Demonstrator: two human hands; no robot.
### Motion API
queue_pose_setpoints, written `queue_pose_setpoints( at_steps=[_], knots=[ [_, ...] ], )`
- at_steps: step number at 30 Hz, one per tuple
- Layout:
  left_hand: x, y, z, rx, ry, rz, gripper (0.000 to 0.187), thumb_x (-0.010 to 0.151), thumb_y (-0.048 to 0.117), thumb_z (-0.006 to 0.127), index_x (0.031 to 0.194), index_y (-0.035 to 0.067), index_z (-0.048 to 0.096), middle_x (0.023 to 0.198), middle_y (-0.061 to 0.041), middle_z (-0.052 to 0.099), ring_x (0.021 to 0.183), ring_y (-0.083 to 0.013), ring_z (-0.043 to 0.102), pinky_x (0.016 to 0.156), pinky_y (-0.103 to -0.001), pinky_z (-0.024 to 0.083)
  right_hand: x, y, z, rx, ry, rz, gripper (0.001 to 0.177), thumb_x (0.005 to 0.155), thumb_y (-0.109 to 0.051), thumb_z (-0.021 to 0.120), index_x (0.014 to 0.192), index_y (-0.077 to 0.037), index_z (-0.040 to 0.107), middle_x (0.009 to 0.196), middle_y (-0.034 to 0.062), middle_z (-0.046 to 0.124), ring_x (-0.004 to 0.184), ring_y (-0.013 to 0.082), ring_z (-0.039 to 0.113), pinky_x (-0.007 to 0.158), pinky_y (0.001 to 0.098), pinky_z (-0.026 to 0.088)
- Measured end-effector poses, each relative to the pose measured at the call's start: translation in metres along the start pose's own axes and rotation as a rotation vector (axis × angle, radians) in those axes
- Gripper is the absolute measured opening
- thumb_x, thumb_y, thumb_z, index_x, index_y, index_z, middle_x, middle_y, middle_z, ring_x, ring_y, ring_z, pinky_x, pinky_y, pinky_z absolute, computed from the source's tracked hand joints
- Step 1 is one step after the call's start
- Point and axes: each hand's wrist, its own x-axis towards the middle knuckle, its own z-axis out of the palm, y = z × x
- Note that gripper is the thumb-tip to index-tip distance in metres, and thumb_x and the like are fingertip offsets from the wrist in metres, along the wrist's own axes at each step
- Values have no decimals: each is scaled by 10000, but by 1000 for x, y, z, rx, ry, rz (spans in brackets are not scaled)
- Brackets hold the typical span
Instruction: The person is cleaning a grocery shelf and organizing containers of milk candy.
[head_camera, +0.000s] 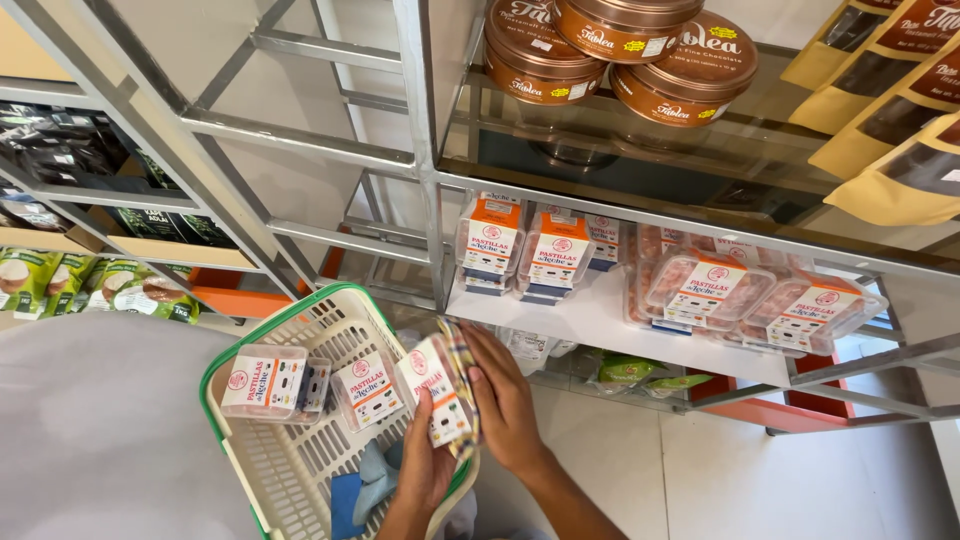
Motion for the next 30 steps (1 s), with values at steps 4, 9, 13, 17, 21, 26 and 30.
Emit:
queue_pose_setpoints(
  at_steps=[4, 9, 13, 17, 21, 26, 30],
  knots=[
    [-4, 6, 26, -64, 13, 57, 543, 1047, 437, 493, 1413, 40, 548, 1278, -108, 690, 1128, -219, 661, 948, -395, 532, -21, 8, 16, 39, 54, 23, 447, 1064, -152, 481, 1460, 45, 542, 1524, 211, 556, 1441, 350, 514, 1198, 413, 362],
    [-6, -8, 17, -67, 35, 157, 612, 1066, 512, 408, 1473, 62, 494, 1336, -126, 650, 1167, -252, 638, 965, -423, 510, -31, 8, 25, 124, 175, 4, 493, 1073, -200, 514, 1494, 51, 459, 1521, 221, 508, 1419, 319, 498, 1193, 400, 365],
    [-12, 2, 23, 52, -25, 143, 577, 982, 360, 475, 1477, 67, 434, 1386, -131, 632, 1245, -260, 628, 1024, -460, 512, -25, 31, 15, 292, 226, 35, 442, 1101, -205, 455, 1469, 36, 498, 1446, 192, 558, 1349, 265, 548, 1161, 373, 405],
    [-18, 46, 36, 445, -79, 382, 725, 892, 280, 580, 1537, 152, 274, 1447, -108, 536, 1264, -267, 598, 1030, -434, 506, -16, 40, -6, 431, 183, 100, 406, 1110, -209, 430, 1408, 42, 545, 1344, 171, 636, 1207, 214, 619, 1053, 335, 480],
    [-22, 69, 49, 903, -245, 258, 789, 926, 268, 677, 1590, 101, 283, 1424, -155, 571, 1280, -217, 550, 1068, -358, 438, -21, 33, -5, 468, 104, 173, 434, 1123, -233, 401, 1410, 53, 557, 1281, 157, 678, 1132, 189, 656, 996, 302, 507],
    [0, 39, 17, 308, -28, 87, 601, 973, 338, 608, 1491, 74, 452, 1292, -164, 662, 1139, -254, 658, 965, -399, 540, -33, 40, 13, 574, 144, 362, 477, 1110, -219, 377, 1467, 60, 525, 1285, 238, 632, 1125, 249, 600, 973, 358, 467],
    [4, 37, 15, -70, 84, 80, 576, 1007, 495, 508, 1356, 40, 559, 1242, -155, 692, 1073, -281, 707, 932, -447, 567, -28, -6, 12, 309, 38, 78, 476, 1105, -171, 335, 1498, 69, 457, 1581, 264, 467, 1491, 317, 442, 1224, 400, 316]
  ],
)
